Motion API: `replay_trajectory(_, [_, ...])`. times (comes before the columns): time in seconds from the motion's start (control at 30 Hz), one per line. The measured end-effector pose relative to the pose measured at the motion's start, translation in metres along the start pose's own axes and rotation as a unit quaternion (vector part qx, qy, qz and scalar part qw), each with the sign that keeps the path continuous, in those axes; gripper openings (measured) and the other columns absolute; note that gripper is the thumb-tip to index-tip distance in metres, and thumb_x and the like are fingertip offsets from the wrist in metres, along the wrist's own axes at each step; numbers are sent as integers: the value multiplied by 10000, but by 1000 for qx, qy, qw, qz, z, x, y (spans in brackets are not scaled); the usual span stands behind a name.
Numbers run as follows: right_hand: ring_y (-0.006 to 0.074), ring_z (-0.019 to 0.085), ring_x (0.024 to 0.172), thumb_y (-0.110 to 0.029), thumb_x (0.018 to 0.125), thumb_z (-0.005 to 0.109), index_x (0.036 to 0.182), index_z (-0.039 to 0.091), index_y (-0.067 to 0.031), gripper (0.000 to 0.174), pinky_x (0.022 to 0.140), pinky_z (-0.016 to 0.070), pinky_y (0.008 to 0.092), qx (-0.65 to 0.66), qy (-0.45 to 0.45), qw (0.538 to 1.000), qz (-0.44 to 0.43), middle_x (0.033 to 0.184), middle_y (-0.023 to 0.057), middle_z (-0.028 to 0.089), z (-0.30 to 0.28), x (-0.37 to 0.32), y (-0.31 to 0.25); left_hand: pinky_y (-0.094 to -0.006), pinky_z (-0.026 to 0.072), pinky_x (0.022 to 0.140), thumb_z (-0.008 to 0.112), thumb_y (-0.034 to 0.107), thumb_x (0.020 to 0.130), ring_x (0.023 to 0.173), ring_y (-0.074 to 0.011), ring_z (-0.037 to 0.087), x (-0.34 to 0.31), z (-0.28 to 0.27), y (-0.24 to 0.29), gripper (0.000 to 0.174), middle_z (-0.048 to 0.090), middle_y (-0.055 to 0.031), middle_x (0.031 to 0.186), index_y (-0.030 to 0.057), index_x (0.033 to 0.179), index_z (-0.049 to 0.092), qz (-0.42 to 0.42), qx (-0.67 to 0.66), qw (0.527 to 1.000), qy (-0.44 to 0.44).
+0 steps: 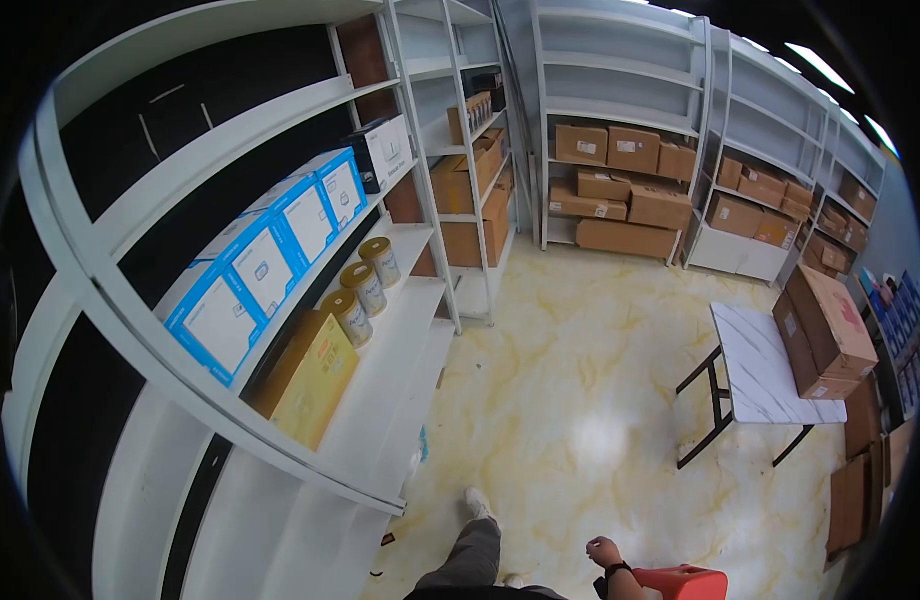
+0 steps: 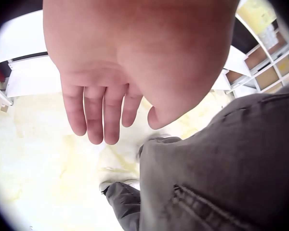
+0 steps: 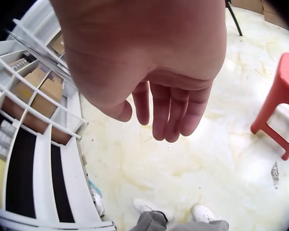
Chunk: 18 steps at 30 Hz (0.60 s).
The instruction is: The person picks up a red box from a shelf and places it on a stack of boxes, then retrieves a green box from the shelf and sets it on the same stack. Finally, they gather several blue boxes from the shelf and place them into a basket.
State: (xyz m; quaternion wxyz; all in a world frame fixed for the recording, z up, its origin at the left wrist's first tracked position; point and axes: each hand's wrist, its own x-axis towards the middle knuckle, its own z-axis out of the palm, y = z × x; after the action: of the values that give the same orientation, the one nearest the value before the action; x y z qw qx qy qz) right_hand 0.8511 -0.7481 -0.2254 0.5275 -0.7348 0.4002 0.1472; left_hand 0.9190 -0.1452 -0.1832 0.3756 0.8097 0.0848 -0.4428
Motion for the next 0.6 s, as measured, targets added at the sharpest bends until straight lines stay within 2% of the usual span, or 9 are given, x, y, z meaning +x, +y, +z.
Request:
replay_trajectory(0.03, [206,714,712,-241,874,624,990,686,25,297,657,574,337,-29,-15,999,-18,833,132,741,1,16,-14,-479,459,780,511,261,990,900,-345,571,17,2,6,338,660,-152,966,-45,1007,653,18,24,999,-13])
replay_trajectory(0.07, [211,713,713,-258,869,627,966,700,21,305,666,572,341,-62,-28,997,-37,834,128,743,-2,33,-27,-475,443,719,570,221,945,817,-313,572,69,6,-5,325,659,-138,909,-90,923,660,-162,-322,932,-41])
replay_trajectory(0.1, [216,712,718,-271,867,629,950,710,15,309,667,570,341,-91,-49,993,-56,830,122,744,-4,54,-36,-467,414,647,621,187,900,698,-267,532,72,-10,27,296,628,-117,783,-76,767,651,65,-69,995,35])
replay_trajectory(0.13, [222,711,724,-284,865,631,934,720,9,314,669,569,342,-124,-67,987,-76,827,115,745,-8,73,-44,-449,385,587,629,152,895,623,-234,484,87,-23,67,305,606,-93,708,-56,672,623,-67,-173,981,50])
replay_trajectory(0.17, [211,708,723,-291,868,630,923,725,0,311,663,567,337,-107,-60,990,-63,819,109,744,-12,83,-56,-443,397,587,607,149,913,635,-243,510,108,-36,85,283,628,-97,751,-56,723,652,-5,-74,996,57])
replay_trajectory(0.2, [201,705,722,-297,872,630,912,730,-9,308,658,566,331,-87,-53,993,-52,811,103,742,-16,91,-71,-429,430,589,611,154,920,641,-246,548,179,-27,59,241,647,-99,786,-65,847,680,-93,-310,946,31])
replay_trajectory(0.27, [201,711,826,-304,947,626,1090,671,-5,334,699,573,337,-96,-84,990,53,964,99,735,-30,107,-104,-384,520,718,589,172,952,777,-227,615,212,-60,110,259,677,-95,882,-50,1049,682,-87,-115,988,52])
replay_trajectory(0.4, [213,715,828,-269,941,644,1171,625,-13,344,694,582,346,22,-51,990,133,969,103,732,-51,153,-125,-392,556,633,592,295,906,719,-230,700,282,-131,208,324,745,-111,845,4,955,725,-158,-71,984,-34])
replay_trajectory(0.6, [161,664,729,-265,942,618,1058,694,-3,297,652,566,321,-102,-91,989,52,888,64,712,-50,244,-196,-402,539,867,654,384,870,988,-323,691,357,-213,331,408,732,-151,993,41,1089,683,97,8,977,188])
